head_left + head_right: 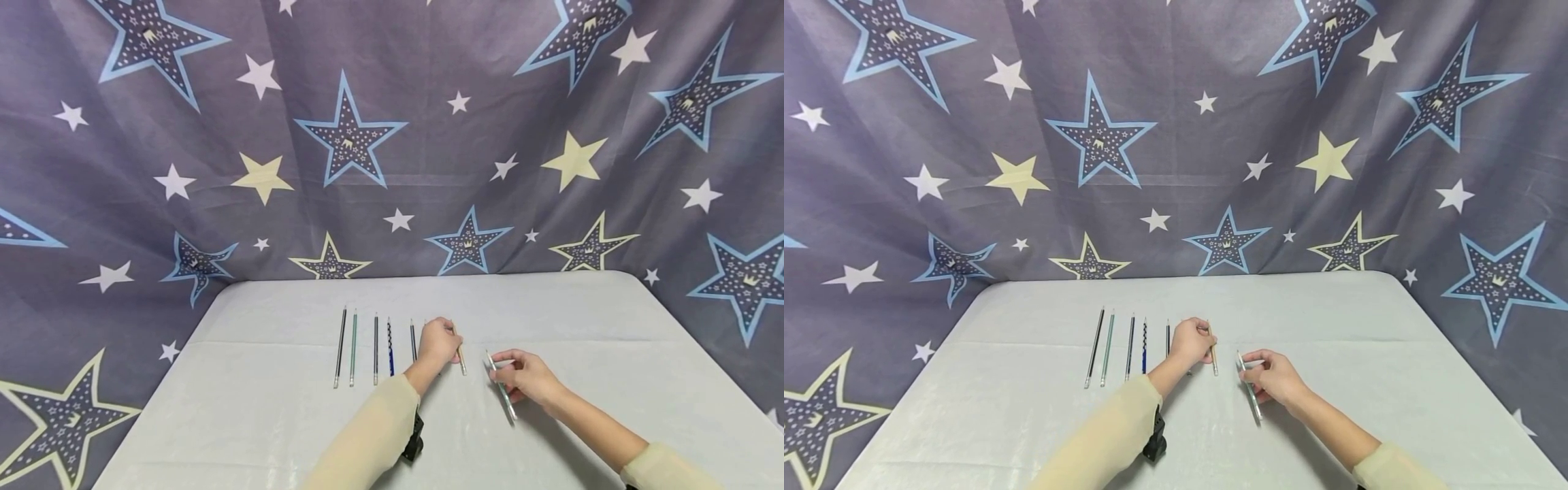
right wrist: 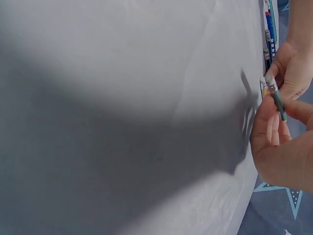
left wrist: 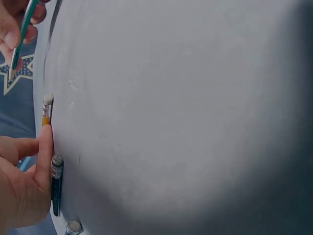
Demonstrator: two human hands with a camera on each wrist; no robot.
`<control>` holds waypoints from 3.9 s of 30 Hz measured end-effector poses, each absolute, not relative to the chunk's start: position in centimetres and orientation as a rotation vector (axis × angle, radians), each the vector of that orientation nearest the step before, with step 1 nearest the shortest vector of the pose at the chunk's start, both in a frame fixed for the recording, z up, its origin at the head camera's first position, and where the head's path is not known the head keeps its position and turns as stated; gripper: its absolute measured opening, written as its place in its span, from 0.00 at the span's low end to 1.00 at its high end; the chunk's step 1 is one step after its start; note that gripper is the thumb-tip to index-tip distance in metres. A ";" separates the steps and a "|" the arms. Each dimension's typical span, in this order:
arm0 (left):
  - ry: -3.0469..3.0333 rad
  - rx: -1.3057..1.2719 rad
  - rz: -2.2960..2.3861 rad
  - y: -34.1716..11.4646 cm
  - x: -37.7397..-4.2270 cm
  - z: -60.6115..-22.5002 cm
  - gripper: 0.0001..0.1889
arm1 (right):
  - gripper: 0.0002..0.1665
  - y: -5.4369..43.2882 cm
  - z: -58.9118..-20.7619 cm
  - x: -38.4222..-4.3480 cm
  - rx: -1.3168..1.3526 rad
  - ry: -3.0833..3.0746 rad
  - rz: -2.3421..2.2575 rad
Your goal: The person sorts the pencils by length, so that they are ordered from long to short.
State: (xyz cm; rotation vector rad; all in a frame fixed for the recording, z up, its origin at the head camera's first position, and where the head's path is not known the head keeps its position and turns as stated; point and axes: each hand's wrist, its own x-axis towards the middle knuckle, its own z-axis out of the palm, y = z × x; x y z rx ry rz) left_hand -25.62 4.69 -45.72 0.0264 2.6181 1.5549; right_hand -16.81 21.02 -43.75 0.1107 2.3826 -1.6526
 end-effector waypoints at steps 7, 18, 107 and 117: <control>2.675 0.054 1.511 4.8 -25.6 -45.9 0.17 | 0.26 21.3 -43.7 -17.5 0.127 2.388 -1.662; 2.660 0.051 1.478 4.7 -24.9 -45.0 0.19 | 0.27 21.0 -42.7 -18.4 0.129 2.407 -1.675; 2.680 0.073 1.437 4.5 -25.3 -45.2 0.17 | 0.21 18.0 -45.5 -25.3 0.135 2.811 -1.287; 2.699 0.057 1.429 4.7 -25.4 -45.0 0.16 | 0.20 18.1 -45.4 -25.3 0.132 2.816 -1.291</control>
